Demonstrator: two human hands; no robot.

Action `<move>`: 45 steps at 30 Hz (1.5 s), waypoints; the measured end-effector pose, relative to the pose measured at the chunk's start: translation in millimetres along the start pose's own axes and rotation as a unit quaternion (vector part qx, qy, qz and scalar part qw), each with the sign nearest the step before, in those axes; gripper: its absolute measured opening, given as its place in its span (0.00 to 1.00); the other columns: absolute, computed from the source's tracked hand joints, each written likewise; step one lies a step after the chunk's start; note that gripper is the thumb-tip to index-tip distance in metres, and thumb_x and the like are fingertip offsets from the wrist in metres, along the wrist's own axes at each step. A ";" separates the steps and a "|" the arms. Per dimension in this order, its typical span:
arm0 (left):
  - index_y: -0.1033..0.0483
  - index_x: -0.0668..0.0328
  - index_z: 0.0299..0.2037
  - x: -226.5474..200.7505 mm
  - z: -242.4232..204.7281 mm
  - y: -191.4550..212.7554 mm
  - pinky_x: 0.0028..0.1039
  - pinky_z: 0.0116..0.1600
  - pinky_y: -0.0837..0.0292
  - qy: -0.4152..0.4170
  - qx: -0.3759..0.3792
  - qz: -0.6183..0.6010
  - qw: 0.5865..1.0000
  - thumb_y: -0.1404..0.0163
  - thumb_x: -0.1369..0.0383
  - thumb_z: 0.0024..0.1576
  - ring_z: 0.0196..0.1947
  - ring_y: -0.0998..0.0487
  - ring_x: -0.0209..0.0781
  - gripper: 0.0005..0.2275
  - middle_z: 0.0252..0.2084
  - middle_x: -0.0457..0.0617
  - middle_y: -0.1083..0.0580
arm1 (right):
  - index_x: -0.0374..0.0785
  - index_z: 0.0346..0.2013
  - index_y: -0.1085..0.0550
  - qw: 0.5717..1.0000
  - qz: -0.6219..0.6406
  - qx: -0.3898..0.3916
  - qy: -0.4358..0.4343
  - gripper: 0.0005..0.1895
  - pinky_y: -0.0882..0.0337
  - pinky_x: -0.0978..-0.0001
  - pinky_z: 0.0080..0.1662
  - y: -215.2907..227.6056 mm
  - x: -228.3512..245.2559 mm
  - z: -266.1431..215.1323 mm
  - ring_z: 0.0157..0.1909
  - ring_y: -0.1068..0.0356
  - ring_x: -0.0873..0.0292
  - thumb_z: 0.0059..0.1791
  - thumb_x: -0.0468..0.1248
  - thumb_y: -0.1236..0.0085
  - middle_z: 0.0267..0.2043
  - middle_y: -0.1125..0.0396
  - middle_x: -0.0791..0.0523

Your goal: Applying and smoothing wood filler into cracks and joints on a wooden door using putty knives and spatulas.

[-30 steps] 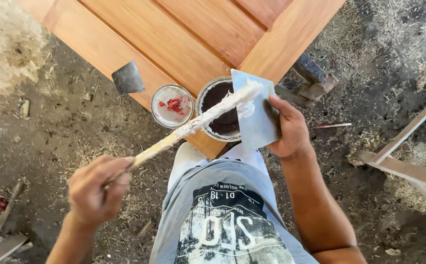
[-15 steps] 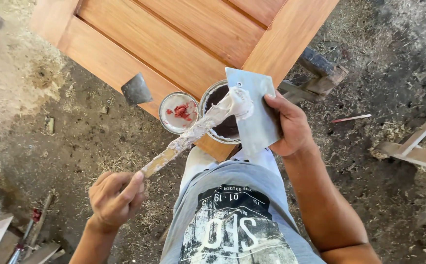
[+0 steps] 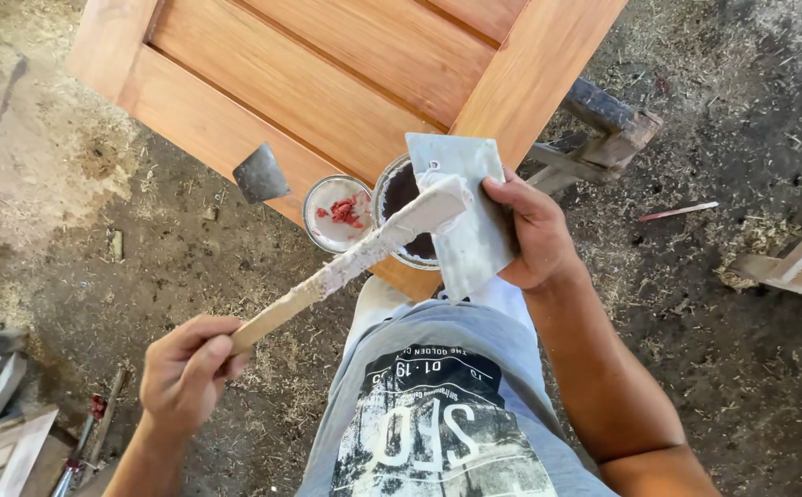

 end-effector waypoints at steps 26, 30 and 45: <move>0.22 0.72 0.48 11.4 32.7 20.5 0.22 0.24 0.35 0.126 -0.002 -0.052 0.991 0.54 0.72 0.64 0.22 0.28 0.33 0.10 0.27 0.53 0.25 | 0.32 0.67 0.35 0.997 -0.020 -0.052 0.061 0.25 0.25 0.54 0.61 41.4 37.6 -13.7 0.57 0.25 0.49 0.55 0.37 0.51 0.58 0.29 0.47; 0.18 0.61 0.46 -61.0 80.0 -34.2 0.28 0.27 0.27 0.103 0.053 0.356 0.927 0.52 0.66 0.61 0.21 0.22 0.36 0.11 0.24 0.50 0.21 | 0.33 0.64 0.31 0.987 -0.045 -0.105 0.112 0.22 0.24 0.53 0.61 80.3 68.6 -37.8 0.57 0.25 0.49 0.57 0.38 0.50 0.57 0.28 0.49; 0.38 0.72 0.59 273.6 205.1 141.6 0.43 0.63 0.31 0.189 -0.439 0.227 0.849 0.43 0.51 0.58 0.60 0.28 0.62 0.31 0.59 0.71 0.31 | 0.21 0.66 0.33 0.988 -0.041 -0.011 0.150 0.26 0.22 0.39 0.47 76.3 100.1 -121.0 0.47 0.25 0.31 0.64 0.42 0.64 0.52 0.30 0.31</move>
Point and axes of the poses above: each hand's wrist, its own z-axis towards the middle knuckle, its own y-axis out of the back of the hand, x = y × z, the point moved 10 cm from there along z, towards the middle knuckle
